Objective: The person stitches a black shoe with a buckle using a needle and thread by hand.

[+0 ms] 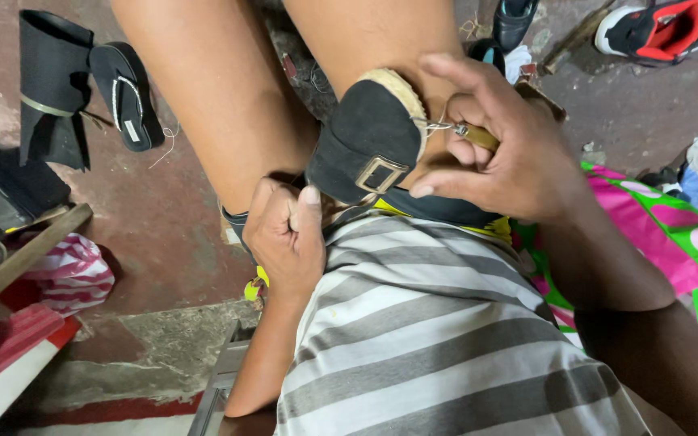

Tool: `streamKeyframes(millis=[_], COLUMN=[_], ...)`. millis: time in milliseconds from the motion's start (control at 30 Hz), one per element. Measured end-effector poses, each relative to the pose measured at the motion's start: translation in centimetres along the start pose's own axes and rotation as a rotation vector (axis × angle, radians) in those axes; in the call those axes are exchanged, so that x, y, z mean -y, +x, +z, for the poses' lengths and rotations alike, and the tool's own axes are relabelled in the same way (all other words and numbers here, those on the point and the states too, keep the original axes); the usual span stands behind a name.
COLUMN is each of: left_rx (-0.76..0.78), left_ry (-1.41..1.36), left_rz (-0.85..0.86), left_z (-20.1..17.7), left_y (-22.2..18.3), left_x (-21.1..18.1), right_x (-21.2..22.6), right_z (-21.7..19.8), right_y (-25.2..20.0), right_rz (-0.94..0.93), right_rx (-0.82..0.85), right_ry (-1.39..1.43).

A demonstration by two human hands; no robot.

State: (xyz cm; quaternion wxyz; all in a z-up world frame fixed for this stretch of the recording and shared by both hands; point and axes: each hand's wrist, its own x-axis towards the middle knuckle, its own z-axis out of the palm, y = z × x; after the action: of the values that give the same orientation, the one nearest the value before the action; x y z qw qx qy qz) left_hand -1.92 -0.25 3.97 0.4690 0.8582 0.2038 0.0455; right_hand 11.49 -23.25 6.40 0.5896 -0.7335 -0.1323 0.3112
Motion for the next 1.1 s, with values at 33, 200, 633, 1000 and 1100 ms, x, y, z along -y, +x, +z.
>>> streamKeyframes(millis=[33,200,633,1000,1100], left_rx=[-0.002,-0.024,0.038,0.167,0.172], left_ry=[-0.038,-0.086,-0.904,-0.172,-0.164], left_rz=[0.007,0.034,-0.195,0.054,-0.048], left_z=[0.0,0.6,-0.1,1.1,1.3], left_y=[-0.1,0.0,-0.8,0.8,1.1], left_x=[-0.1,-0.1,1.1,-1.6,-1.0], right_x=[0.6,1.3,-2.0,-0.5,0.1], right_z=[-0.9,-4.1,-2.6,2.0,2.1], right_y=[-0.5,-0.3,0.7,3.1,4.2], right_rz=[0.053,0.222,-0.102,-0.439,-0.541], right_rx=[0.033,0.241,0.026,0.104,0.000], right_ry=[-0.215,-0.722,-0.279,0.666,-0.071])
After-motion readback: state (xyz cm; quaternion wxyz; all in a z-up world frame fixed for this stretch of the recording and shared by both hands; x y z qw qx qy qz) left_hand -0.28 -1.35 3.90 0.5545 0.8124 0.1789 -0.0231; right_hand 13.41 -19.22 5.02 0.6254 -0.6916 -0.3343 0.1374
